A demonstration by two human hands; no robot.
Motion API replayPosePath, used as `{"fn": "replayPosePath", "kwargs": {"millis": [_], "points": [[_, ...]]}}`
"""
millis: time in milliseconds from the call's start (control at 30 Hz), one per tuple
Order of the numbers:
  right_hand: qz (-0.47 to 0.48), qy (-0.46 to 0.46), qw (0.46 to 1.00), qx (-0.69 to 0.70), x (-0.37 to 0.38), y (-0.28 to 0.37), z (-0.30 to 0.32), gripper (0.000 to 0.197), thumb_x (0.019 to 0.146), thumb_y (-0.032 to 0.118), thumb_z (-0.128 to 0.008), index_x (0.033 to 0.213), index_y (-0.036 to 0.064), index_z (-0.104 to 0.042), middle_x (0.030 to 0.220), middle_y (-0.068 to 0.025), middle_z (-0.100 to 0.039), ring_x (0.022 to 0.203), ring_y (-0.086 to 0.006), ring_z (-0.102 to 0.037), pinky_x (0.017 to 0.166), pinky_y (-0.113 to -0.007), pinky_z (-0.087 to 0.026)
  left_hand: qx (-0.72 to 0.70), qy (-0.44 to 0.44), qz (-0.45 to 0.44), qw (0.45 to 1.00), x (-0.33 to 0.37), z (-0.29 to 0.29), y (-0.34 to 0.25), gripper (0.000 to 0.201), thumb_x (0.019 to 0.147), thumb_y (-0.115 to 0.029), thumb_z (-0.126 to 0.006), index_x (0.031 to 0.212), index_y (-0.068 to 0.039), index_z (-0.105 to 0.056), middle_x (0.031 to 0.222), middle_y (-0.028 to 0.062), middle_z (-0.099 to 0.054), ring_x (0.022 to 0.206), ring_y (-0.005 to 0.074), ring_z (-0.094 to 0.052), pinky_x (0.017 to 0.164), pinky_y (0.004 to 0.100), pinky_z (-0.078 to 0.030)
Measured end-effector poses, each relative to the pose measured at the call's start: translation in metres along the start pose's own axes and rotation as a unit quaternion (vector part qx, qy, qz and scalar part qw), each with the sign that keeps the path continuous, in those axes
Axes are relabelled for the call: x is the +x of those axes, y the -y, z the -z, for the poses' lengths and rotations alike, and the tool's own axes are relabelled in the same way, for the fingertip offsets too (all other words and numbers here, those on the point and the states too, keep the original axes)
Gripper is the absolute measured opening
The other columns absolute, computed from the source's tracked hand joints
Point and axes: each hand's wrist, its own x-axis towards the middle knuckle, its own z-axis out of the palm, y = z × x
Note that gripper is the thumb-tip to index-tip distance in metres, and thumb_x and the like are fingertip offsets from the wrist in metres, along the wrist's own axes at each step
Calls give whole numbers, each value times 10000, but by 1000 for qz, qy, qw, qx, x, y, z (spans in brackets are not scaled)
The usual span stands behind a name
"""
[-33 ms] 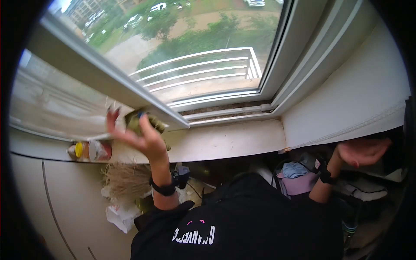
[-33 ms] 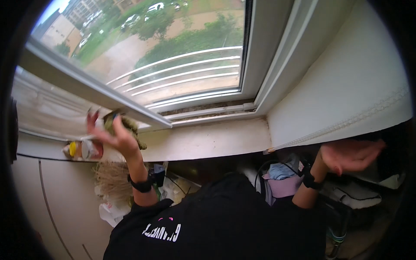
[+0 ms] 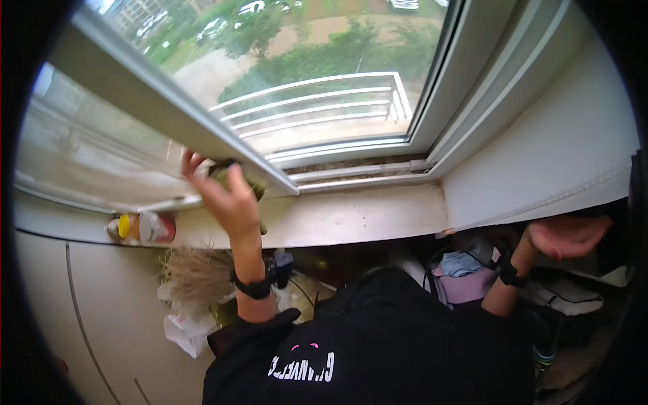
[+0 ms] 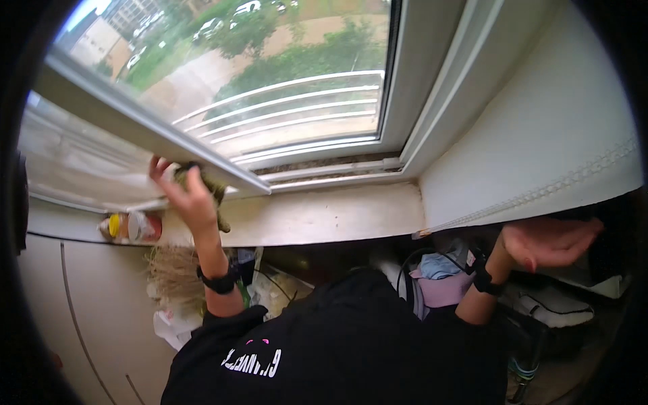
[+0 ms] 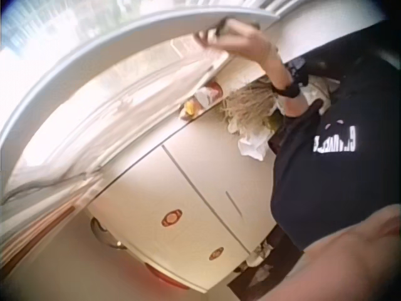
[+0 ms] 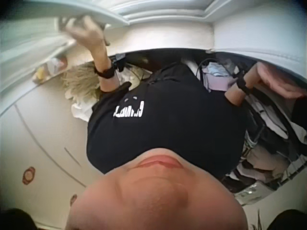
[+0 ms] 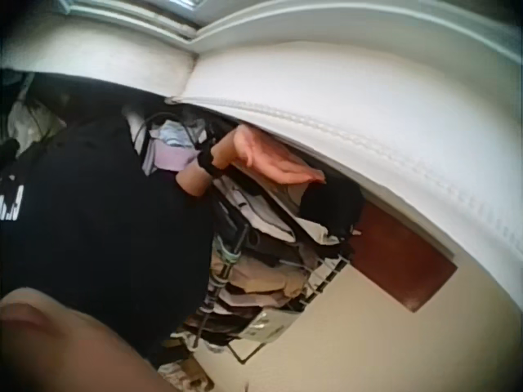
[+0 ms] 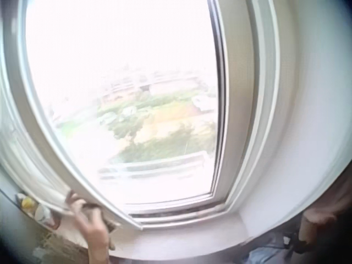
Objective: Wiping down various surfaces including a table, window sills, and door handles with a damp cloth.
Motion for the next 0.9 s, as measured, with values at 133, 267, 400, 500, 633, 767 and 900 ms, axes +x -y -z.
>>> {"fn": "replayPosePath", "kwargs": {"millis": [133, 267, 400, 500, 633, 767, 900], "points": [[45, -5, 999, -4, 1, -3, -10, 853, 857, 647, -209, 1311, -74, -243, 1348, -279, -309, 1261, -379, -313, 1065, -477, -202, 25, 91, 41, 995, 17, 16, 1, 500, 717, 2, -447, 1204, -33, -337, 1004, 133, -474, 946, 236, -454, 883, 335, -353], [64, 1, 998, -13, 1, -1, -12, 841, 859, 637, -240, 1301, -79, -255, 1327, -287, -333, 1241, -387, -343, 1049, -477, -240, 90, 114, 12, 989, 12, 12, -6, 508, 703, -10, -467, 1186, -82, -327, 925, 163, -535, 795, 325, -572, 741, 392, -446], [103, 1, 995, -12, 3, -9, -8, 820, 864, 622, -277, 1293, -77, -265, 1313, -292, -349, 1224, -396, -364, 1033, -476, -275, 118, 195, -58, 972, -5, -15, -25, 593, 683, -35, -503, 1236, -22, -289, 788, 161, -595, 557, 315, -583, 523, 391, -492], [117, 1, 993, 22, 5, -3, -15, 805, 870, 607, -296, 1279, -87, -284, 1304, -288, -362, 1217, -390, -375, 1021, -481, -293, 172, 245, -92, 950, -30, -45, -56, 636, 657, -66, -544, 1222, 82, -292, 684, 176, -575, 484, 311, -566, 439, 388, -466], [160, -42, 983, 74, 6, -8, -23, 688, 913, 498, -331, 1235, -110, -325, 1281, -279, -386, 1181, -366, -421, 996, -481, -330, 177, 274, -99, 940, -52, -87, -95, 582, 676, -96, -561, 1182, 98, -349, 752, 182, -564, 495, 246, -570, 425, 330, -448], [206, -34, 976, 60, 10, -3, -24, 652, 933, 468, -282, 1206, -121, -348, 1231, -275, -418, 1120, -367, -464, 967, -472, -357, 271, 111, -84, 952, -74, -130, -109, 494, 693, -85, -558, 1123, 104, -405, 838, 194, -565, 428, 196, -534, 389, 306, -424], [188, -29, 982, 7, 12, 5, -20, 675, 924, 479, -303, 1184, -141, -365, 1205, -277, -427, 1114, -386, -463, 950, -490, -369, 284, 92, -184, 936, -92, -157, -123, 443, 755, -141, -514, 1107, 126, -473, 1066, 219, -508, 750, 238, -558, 383, 268, -367]]}}
